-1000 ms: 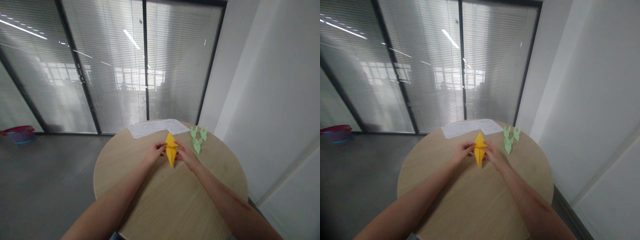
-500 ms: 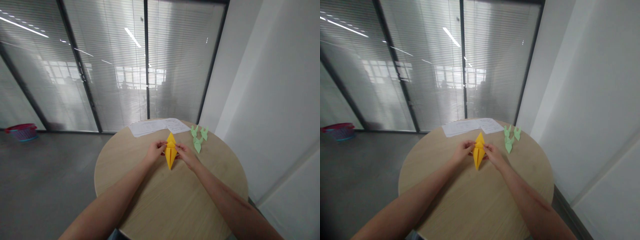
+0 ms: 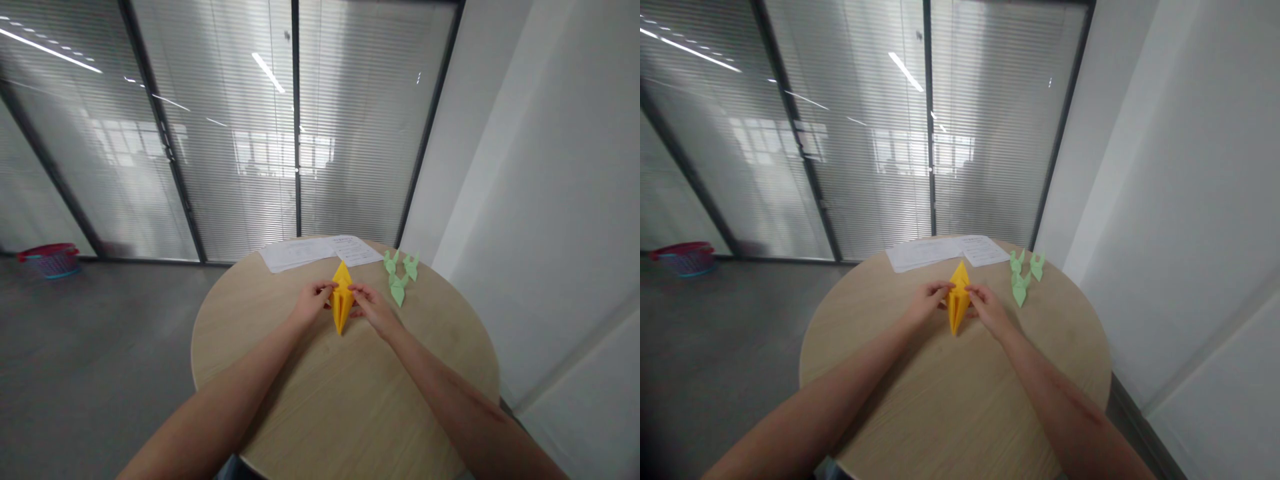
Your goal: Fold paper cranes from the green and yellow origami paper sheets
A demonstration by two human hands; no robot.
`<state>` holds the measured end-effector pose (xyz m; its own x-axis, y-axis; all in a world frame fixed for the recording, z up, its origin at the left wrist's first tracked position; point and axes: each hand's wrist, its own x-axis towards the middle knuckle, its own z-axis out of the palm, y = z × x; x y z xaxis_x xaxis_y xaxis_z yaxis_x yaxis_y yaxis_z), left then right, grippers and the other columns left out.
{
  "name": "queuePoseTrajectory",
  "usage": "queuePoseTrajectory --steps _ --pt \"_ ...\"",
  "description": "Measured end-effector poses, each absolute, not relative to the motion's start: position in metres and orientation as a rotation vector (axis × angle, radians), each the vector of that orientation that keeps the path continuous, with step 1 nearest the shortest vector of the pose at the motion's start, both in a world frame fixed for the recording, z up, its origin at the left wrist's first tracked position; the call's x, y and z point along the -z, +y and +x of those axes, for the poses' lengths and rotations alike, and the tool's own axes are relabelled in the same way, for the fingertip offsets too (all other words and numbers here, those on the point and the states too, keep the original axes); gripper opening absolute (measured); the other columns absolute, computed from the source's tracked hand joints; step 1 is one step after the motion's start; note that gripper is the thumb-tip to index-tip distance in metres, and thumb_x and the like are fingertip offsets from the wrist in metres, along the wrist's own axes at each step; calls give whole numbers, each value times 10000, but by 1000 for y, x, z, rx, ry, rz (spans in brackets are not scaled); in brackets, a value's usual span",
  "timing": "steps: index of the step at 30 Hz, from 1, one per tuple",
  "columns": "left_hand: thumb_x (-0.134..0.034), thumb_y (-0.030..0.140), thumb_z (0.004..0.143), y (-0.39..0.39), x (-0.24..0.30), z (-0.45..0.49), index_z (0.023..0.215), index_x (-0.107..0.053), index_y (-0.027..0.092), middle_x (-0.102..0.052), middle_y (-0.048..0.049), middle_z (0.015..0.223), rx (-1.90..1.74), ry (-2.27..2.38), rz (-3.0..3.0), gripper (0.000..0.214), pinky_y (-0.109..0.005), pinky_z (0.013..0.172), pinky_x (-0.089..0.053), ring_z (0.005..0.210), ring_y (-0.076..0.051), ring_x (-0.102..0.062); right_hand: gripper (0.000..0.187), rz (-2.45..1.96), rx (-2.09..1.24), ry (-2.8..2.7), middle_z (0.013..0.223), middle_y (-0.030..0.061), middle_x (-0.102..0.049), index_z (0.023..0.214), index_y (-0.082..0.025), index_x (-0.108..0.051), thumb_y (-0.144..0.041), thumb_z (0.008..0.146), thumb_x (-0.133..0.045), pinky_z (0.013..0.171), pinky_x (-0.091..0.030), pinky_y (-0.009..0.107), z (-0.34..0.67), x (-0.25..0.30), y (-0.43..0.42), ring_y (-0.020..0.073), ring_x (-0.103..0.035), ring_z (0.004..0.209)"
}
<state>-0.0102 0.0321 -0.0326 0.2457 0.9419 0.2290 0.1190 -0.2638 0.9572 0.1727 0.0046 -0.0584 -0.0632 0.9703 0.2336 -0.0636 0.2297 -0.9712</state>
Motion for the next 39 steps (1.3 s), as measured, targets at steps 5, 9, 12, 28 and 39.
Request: queuePoseTrajectory --steps 5,9,12,28,39 --pt "-649 433 790 31 33 -11 1085 -677 117 -704 -112 927 -1096 943 1647 434 -281 587 -540 773 -205 -655 383 -974 -1109 -1353 984 66 -635 1032 -213 -582 -474 764 -659 556 -551 258 171 59 4 203 -628 874" --pt "-715 338 748 33 38 -9 1251 -592 98 -695 -106 851 -1011 951 1702 571 -291 596 -527 689 -183 -641 403 -1031 -1095 -1370 1012 61 -630 1002 -211 -536 -441 718 -705 523 -522 235 169 58 3 184 -628 817" --pt "-711 268 744 34 39 -9 1281 -570 100 -695 -123 921 -1012 954 1730 580 -276 607 -516 724 -181 -641 403 -1065 -1076 -1372 1024 61 -623 981 -209 -510 -439 711 -701 501 -505 222 168 57 2 179 -624 815" --pt "-682 124 708 37 46 -12 1255 -588 134 -634 -152 1197 -1054 798 1623 554 -361 847 -508 941 -215 -646 381 -1158 -1049 -1356 1081 67 -589 963 -222 -477 -427 704 -668 473 -508 203 167 53 1 188 -614 883" --pt "-587 16 629 38 46 -13 1288 -558 126 -621 -130 1261 -979 765 1678 670 -369 930 -482 1057 -233 -619 423 -1117 -1115 -1331 1141 79 -581 1045 -214 -485 -336 686 -672 446 -493 188 167 54 2 166 -608 829"
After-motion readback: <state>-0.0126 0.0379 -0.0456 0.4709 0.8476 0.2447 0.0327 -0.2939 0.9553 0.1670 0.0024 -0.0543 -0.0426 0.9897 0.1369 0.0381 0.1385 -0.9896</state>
